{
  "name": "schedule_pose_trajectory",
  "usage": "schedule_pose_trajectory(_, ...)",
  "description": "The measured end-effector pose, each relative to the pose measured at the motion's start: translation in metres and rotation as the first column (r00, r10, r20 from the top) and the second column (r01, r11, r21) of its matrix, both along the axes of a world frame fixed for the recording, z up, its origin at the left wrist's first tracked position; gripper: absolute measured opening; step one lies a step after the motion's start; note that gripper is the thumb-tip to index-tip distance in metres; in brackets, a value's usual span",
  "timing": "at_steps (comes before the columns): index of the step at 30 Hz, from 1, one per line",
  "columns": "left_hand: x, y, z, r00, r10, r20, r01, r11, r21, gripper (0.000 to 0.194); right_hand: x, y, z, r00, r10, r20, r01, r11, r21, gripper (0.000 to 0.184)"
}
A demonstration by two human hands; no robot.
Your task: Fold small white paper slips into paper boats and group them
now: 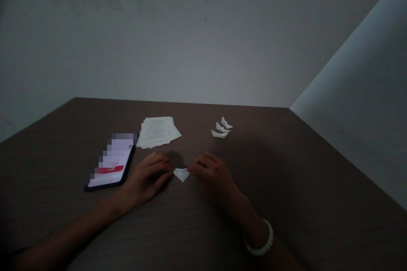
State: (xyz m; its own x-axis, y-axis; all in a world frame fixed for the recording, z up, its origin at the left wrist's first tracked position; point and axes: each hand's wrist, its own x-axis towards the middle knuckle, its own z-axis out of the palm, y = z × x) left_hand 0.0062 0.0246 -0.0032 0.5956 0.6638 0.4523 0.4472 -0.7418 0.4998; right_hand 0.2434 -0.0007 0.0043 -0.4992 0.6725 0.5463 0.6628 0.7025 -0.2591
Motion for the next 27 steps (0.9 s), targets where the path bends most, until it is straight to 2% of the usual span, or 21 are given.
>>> schedule_pose_trajectory(15, -0.0003, 0.0004, -0.0031, 1.000, 0.008, -0.012, -0.008, 1.000, 0.024, 0.010, -0.0017, -0.0005, -0.0012, 0.999, -0.047, 0.017, 0.047, 0.998, 0.029, 0.016)
schedule_pose_trajectory(22, -0.0001, -0.0010, -0.0015, 0.999, 0.003, -0.031, -0.001, 0.998, 0.065, 0.011, -0.0022, -0.0009, 0.0003, 0.998, -0.045, 0.050, 0.040, 0.994, 0.097, 0.018)
schedule_pose_trajectory(27, 0.0004, -0.0015, 0.0004, 0.999, 0.000, -0.036, 0.001, 0.999, 0.048, 0.009, -0.0031, -0.0029, 0.0026, 0.996, -0.045, 0.072, 0.035, 0.991, 0.132, 0.019)
